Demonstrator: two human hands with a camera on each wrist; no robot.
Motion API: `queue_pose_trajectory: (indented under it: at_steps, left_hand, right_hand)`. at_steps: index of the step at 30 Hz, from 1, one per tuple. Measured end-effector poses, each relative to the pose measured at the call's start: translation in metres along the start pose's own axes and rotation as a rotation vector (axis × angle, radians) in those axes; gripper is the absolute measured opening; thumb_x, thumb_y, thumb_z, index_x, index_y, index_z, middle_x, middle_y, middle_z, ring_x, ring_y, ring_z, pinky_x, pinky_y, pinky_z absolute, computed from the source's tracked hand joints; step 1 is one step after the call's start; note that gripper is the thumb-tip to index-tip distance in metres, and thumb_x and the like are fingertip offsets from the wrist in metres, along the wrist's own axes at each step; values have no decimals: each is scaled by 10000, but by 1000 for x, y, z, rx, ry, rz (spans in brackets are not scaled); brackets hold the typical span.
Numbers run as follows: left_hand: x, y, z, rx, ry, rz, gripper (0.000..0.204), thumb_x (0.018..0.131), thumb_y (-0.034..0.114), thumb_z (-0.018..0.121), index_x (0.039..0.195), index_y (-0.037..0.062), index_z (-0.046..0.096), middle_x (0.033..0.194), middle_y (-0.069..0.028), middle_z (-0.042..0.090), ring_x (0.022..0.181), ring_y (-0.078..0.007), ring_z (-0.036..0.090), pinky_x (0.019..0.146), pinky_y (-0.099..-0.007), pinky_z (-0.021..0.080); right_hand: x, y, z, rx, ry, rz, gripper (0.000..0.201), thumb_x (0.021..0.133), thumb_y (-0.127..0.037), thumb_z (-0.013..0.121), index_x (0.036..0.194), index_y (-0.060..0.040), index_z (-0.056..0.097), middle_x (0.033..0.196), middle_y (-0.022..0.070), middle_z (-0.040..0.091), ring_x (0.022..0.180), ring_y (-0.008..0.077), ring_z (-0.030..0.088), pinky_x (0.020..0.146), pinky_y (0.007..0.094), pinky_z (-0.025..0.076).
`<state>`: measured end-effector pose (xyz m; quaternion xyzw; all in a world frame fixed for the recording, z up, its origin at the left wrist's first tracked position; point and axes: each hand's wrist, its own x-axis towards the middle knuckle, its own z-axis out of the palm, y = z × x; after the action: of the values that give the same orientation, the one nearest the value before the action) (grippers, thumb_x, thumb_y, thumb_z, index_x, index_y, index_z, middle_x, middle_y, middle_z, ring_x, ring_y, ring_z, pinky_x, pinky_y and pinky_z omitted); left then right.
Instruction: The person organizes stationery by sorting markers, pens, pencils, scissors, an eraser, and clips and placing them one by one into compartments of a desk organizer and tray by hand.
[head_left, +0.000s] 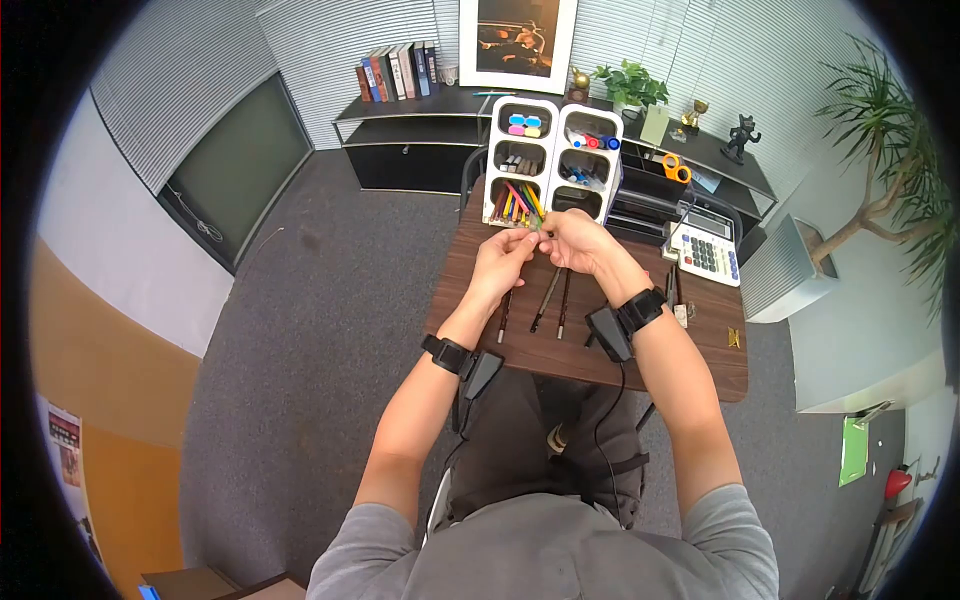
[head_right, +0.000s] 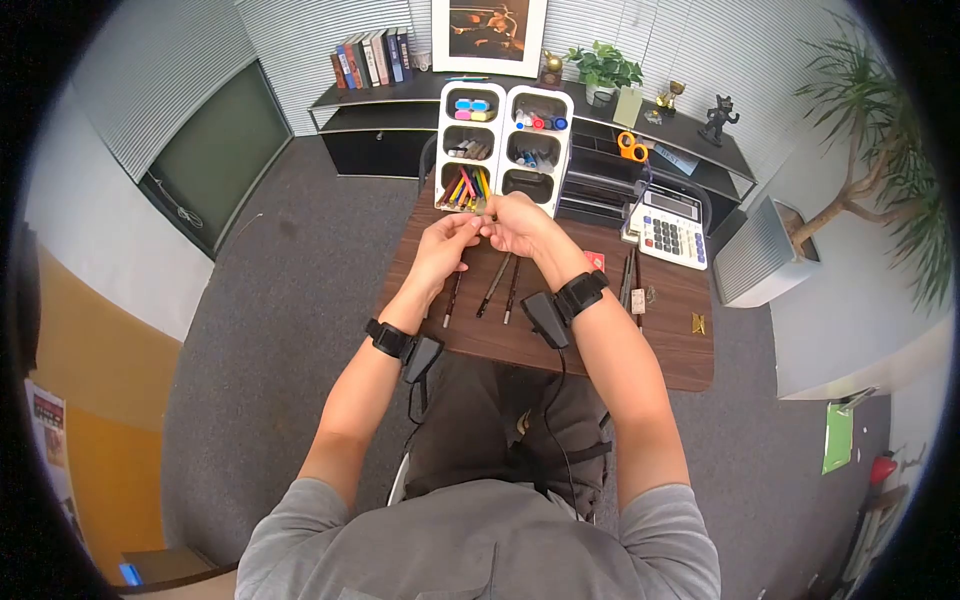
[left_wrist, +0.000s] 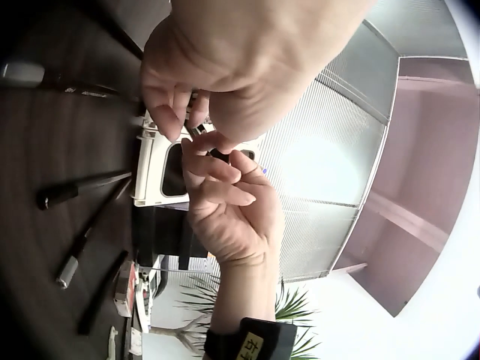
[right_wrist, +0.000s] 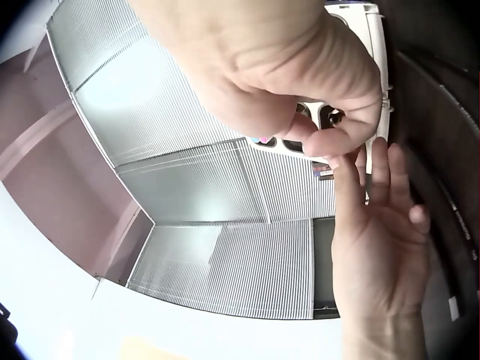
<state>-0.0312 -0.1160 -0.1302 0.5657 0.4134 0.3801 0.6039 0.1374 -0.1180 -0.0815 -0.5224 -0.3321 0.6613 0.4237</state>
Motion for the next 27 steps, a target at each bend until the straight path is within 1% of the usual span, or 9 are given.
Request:
queue_pose_trajectory:
  at_steps: [6, 8, 11, 12, 14, 15, 20, 23, 27]
  left_hand:
    - [-7, 1, -4, -2, 2, 105, 412, 989, 331, 657, 1279, 40, 630, 1111, -47, 719, 954, -106, 669, 587, -244, 507]
    - [-9, 5, -8, 315, 127, 329, 380, 963, 265, 680, 1263, 37, 624, 1053, -71, 730, 905, -161, 693, 633, -312, 539]
    - [-25, 34, -11, 785, 274, 437, 360, 905, 177, 697, 1235, 52, 627, 1026, -88, 691, 902, -251, 682, 727, -382, 555]
    - [-23, 37, -13, 786, 274, 436, 360, 905, 177, 697, 1235, 52, 627, 1026, -88, 691, 902, -251, 682, 727, -382, 555]
    - [-13, 47, -18, 1024, 238, 861, 355, 856, 138, 689, 1202, 76, 636, 1034, -95, 625, 967, -307, 638, 798, -419, 553]
    - [-8, 54, -20, 1104, 123, 792, 411, 825, 107, 692, 1231, 92, 633, 1076, -91, 593, 1047, -299, 609, 834, -426, 547]
    - [27, 73, -22, 1299, -13, 820, 495, 771, 57, 695, 1261, 93, 630, 1161, -84, 637, 1101, -299, 616, 878, -425, 551]
    - [39, 85, -18, 1512, -229, 591, 502, 764, 69, 706, 1260, 100, 635, 1216, -85, 690, 1176, -291, 624, 922, -409, 550]
    - [43, 87, -17, 1569, -274, 495, 451, 755, 92, 717, 1202, 98, 658, 1183, -75, 698, 1152, -286, 633, 913, -416, 552]
  right_hand:
    - [-7, 2, 8, -138, -44, -74, 175, 977, -134, 605, 1084, 3, 583, 847, 31, 672, 635, 74, 643, 462, 203, 506]
    - [-10, 2, 13, -144, -41, -103, 193, 986, -160, 606, 1080, 8, 596, 861, 43, 682, 639, 77, 632, 474, 207, 514]
    - [-12, 4, 17, -255, 61, -170, 346, 978, -200, 640, 1200, 58, 576, 915, 70, 691, 664, 85, 644, 482, 210, 524]
    - [-10, 7, 17, -322, 135, -238, 420, 965, -198, 659, 1259, 81, 545, 943, 88, 694, 672, 93, 648, 487, 216, 528]
    - [-7, 11, 15, -388, 208, -304, 500, 953, -195, 677, 1318, 104, 513, 972, 106, 697, 680, 101, 652, 491, 221, 533]
    - [-6, 11, 13, -451, 215, -312, 549, 942, -191, 692, 1348, 115, 486, 987, 116, 699, 691, 115, 661, 495, 229, 539]
    - [-13, 9, 16, -564, 203, -306, 579, 920, -171, 715, 1366, 113, 479, 987, 119, 711, 727, 138, 685, 505, 253, 555]
    - [-5, 13, 17, -596, 251, -404, 542, 913, -155, 726, 1351, 89, 519, 938, 117, 725, 739, 136, 699, 513, 270, 567]
    - [0, 12, 14, -589, 219, -374, 630, 900, -162, 752, 1416, 66, 471, 1065, 133, 720, 824, 147, 706, 548, 260, 565]
